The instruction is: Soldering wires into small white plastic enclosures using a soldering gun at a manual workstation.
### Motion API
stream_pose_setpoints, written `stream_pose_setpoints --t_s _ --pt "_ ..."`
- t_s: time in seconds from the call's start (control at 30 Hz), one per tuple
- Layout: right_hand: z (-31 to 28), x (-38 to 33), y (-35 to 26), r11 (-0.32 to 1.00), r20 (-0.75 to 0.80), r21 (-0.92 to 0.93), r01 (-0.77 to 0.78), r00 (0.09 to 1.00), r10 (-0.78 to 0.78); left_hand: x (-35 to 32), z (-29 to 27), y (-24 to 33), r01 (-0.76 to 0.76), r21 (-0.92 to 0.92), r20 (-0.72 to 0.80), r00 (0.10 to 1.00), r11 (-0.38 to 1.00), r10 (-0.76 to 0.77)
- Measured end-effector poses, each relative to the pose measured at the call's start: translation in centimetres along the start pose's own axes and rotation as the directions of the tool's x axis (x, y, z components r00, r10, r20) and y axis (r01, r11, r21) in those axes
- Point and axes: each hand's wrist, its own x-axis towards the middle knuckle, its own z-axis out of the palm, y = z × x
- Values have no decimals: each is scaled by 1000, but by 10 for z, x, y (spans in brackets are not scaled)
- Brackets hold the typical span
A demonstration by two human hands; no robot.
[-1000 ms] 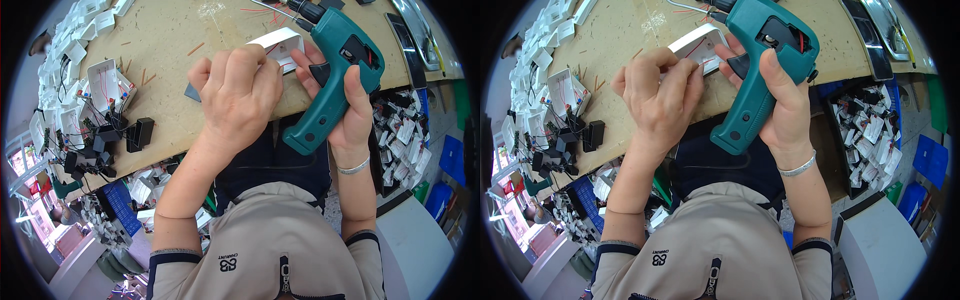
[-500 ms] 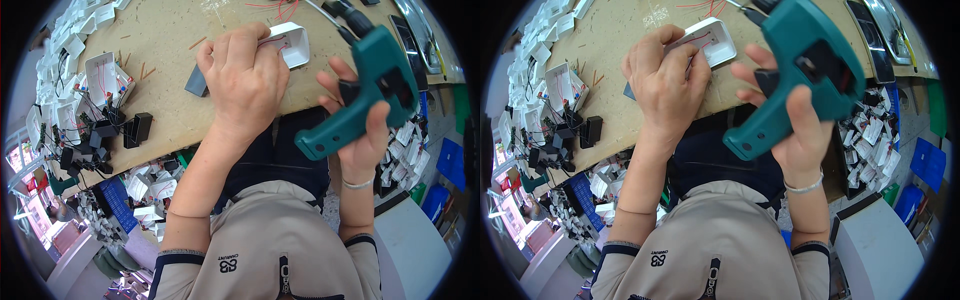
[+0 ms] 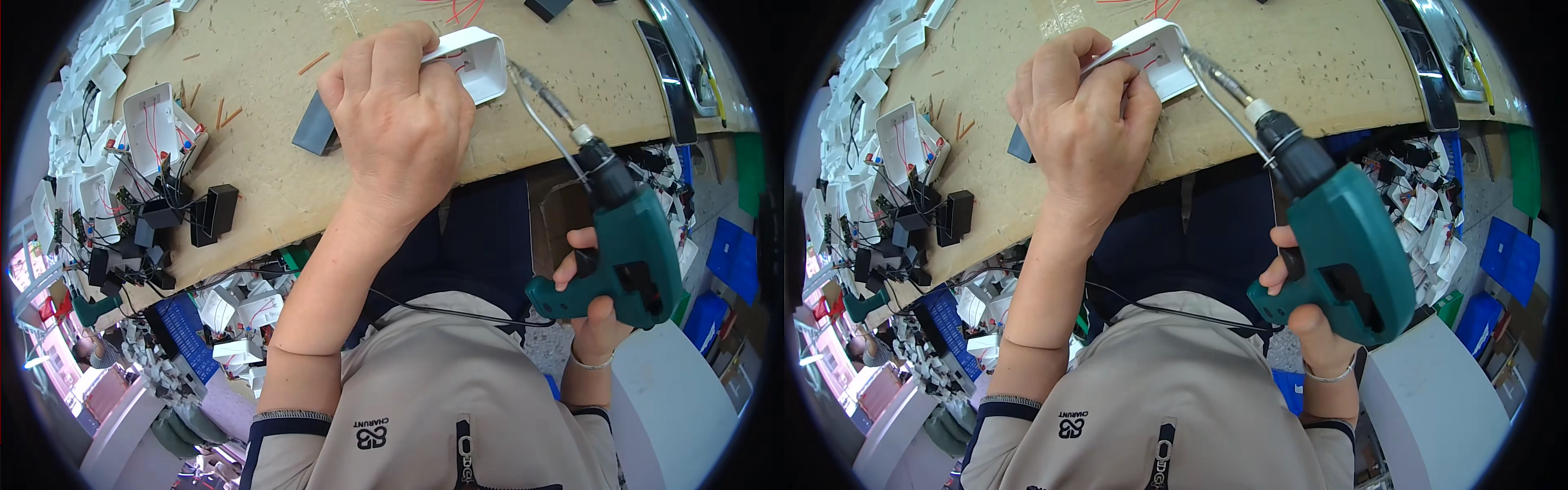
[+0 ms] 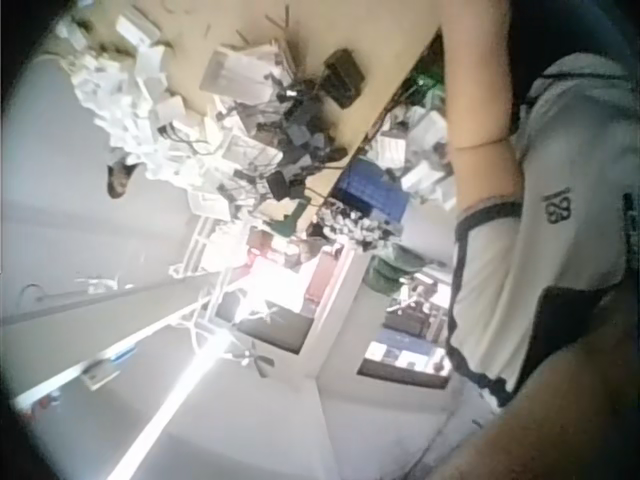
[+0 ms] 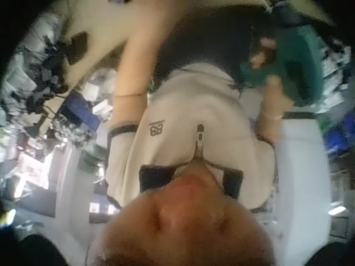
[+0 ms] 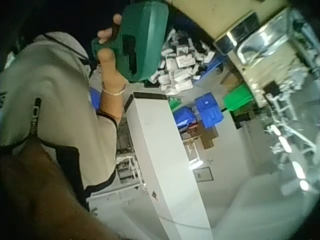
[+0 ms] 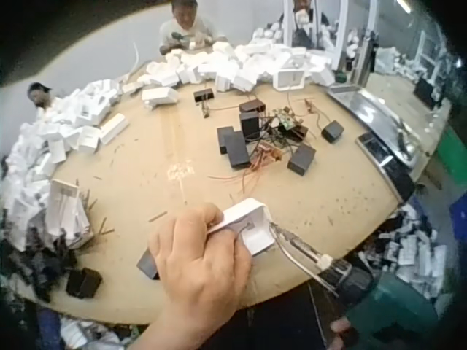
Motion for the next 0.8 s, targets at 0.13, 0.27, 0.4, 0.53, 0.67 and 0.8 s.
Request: stream_pose_setpoints --t_s 0.13,0.27,0.4,0.53,0.67,0.8 --pt "5 0 0 997 -32 -40 -70 997 68 -1 4 1 1 -26 -35 999 1000 -2" --pt "6 4 0 993 -46 -69 -94 995 91 2 1 3 34 35 6 999 999 -34" --pt "5 7 -3 986 -29 -114 -124 992 121 2 1 3 29 33 4 1000 999 -29" --pt "6 9 -6 973 -20 -149 -176 984 175 1 2 3 31 31 -8 1000 999 -31" --pt "5 9 -7 966 -15 -169 -197 980 198 2 3 4 43 36 -7 999 998 -43" --pt "5 10 -6 965 -3 -174 -195 980 198 2 3 4 44 39 -6 999 998 -44"
